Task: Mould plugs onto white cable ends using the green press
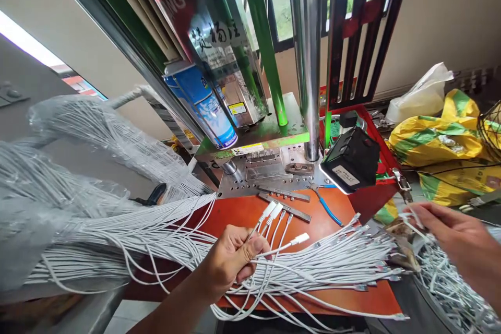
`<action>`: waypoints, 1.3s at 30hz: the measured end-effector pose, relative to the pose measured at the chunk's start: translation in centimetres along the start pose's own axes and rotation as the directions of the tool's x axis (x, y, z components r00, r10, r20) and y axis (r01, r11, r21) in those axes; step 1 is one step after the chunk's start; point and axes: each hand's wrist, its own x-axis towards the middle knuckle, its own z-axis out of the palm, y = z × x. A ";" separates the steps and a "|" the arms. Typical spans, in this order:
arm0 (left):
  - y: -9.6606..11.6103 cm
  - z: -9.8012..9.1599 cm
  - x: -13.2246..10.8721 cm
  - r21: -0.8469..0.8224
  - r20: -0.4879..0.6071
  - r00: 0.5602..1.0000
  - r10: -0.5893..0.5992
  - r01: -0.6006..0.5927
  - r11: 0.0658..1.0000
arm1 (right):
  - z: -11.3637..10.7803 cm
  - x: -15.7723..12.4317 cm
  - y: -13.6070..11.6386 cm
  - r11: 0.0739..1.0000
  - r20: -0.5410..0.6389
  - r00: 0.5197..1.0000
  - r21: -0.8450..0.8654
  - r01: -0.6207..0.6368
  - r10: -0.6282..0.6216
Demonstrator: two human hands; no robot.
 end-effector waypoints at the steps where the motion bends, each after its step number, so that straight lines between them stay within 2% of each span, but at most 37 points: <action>1: 0.1 -0.1 0.1 -0.015 -0.003 1.000 -0.003 0.003 1.000 | 0.0 -1.3 0.5 0.999 -0.016 1.000 -0.049 0.014 -0.015; 4: 0.1 -0.2 0.6 -0.060 -0.018 1.000 0.008 -0.009 0.998 | 1.0 -4.1 0.7 0.997 -0.012 1.000 -0.074 -0.020 0.019; 6: -0.1 0.0 1.2 -0.084 -0.029 1.000 0.011 -0.014 0.996 | 0.9 -4.9 0.8 0.996 -0.017 1.000 -0.091 -0.023 0.022; 10: -0.3 0.8 1.6 -0.087 -0.045 0.999 -0.001 -0.003 0.996 | -3.0 -4.1 3.3 0.991 -0.074 0.997 -0.129 -0.029 0.020; 12: -0.1 0.5 1.1 -0.029 -0.034 0.999 0.020 -0.021 0.999 | -4.7 -3.1 4.3 0.988 -0.088 0.996 -0.156 -0.019 0.005; 13: 0.2 -0.2 0.7 0.010 -0.044 0.997 0.066 -0.066 0.998 | -4.9 -2.5 4.3 0.985 -0.082 0.997 -0.174 -0.011 -0.003; 14: 0.6 -1.3 0.4 0.039 -0.091 0.983 0.161 -0.158 0.987 | -4.7 -1.9 3.8 0.982 -0.067 0.998 -0.190 -0.006 -0.007; 15: 1.1 -3.0 0.2 0.056 -0.189 0.936 0.297 -0.292 0.955 | -3.9 -1.4 2.9 0.980 -0.036 0.999 -0.199 0.003 -0.010; 16: 1.6 -5.0 0.1 0.075 -0.325 0.841 0.433 -0.433 0.898 | -2.7 -0.9 1.6 0.979 0.010 1.000 -0.200 0.025 -0.024; 17: 1.9 -7.4 0.2 0.102 -0.488 0.689 0.536 -0.565 0.819 | -1.2 -0.5 0.0 0.981 0.069 0.997 -0.187 0.054 -0.042; 18: 2.1 -9.7 0.4 0.141 -0.644 0.523 0.558 -0.636 0.759 | 0.5 -0.3 -1.7 0.982 0.164 0.982 -0.146 0.118 -0.094; 19: 2.1 -11.7 0.7 0.174 -0.740 0.432 0.516 -0.617 0.767 | 2.3 -0.1 -3.4 0.975 0.251 0.954 -0.104 0.196 -0.165; 20: 1.8 -13.2 1.1 0.222 -0.807 0.360 0.469 -0.550 0.805 | 4.0 0.0 -4.8 0.963 0.343 0.913 -0.071 0.260 -0.221; 21: 1.2 -14.0 1.4 0.316 -0.848 0.257 0.464 -0.457 0.831 | 5.6 0.0 -6.0 0.952 0.420 0.871 -0.048 0.303 -0.256; 22: 0.4 -13.9 1.6 0.444 -0.838 0.167 0.519 -0.344 0.827 | 7.1 0.0 -6.8 0.943 0.478 0.835 -0.043 0.331 -0.272; 23: -0.7 -13.0 1.6 0.580 -0.776 0.136 0.616 -0.230 0.781 | 8.4 0.0 -7.3 0.936 0.522 0.810 -0.057 0.346 -0.268; 24: -1.9 -11.4 1.6 0.703 -0.667 0.203 0.717 -0.147 0.696 | 9.5 -0.1 -7.6 0.931 0.547 0.798 -0.086 0.355 -0.253; 25: -3.1 -9.4 1.5 0.788 -0.517 0.390 0.763 -0.131 0.601 | 10.4 -0.1 -7.7 0.923 0.556 0.797 -0.125 0.363 -0.238; 26: -4.2 -7.1 1.5 0.848 -0.298 0.622 0.724 -0.175 0.500 | 11.2 -0.2 -7.6 0.914 0.555 0.800 -0.165 0.371 -0.225; 27: -5.2 -5.0 1.6 0.880 -0.087 0.762 0.642 -0.243 0.408 | 11.8 -0.2 -7.5 0.903 0.551 0.806 -0.201 0.380 -0.216; 28: -5.9 -3.1 1.9 0.892 0.038 0.834 0.551 -0.277 0.357 | 12.3 -0.2 -7.4 0.895 0.545 0.811 -0.226 0.386 -0.212; 29: -6.5 -1.7 2.5 0.906 0.085 0.868 0.490 -0.272 0.324 | 12.6 -0.2 -7.2 0.889 0.538 0.815 -0.238 0.391 -0.215; 30: -6.8 -0.8 3.3 0.929 0.050 0.883 0.466 -0.212 0.302 | 12.8 -0.1 -7.2 0.886 0.533 0.816 -0.237 0.398 -0.224; 32: -7.3 -0.5 5.2 0.963 -0.116 0.876 0.468 -0.016 0.268 | 13.0 -0.1 -7.1 0.881 0.537 0.804 -0.212 0.423 -0.256; 34: -7.6 -1.1 7.2 0.973 -0.194 0.861 0.470 0.108 0.204 | 12.9 0.0 -7.2 0.883 0.541 0.790 -0.169 0.438 -0.289; 36: -7.8 -1.8 8.7 0.986 -0.145 0.874 0.464 0.092 0.136 | 12.6 0.1 -7.3 0.896 0.539 0.781 -0.103 0.433 -0.315; 39: -8.2 -2.1 9.6 0.994 -0.085 0.882 0.464 0.041 0.105 | 12.2 0.3 -7.4 0.913 0.538 0.765 0.025 0.406 -0.355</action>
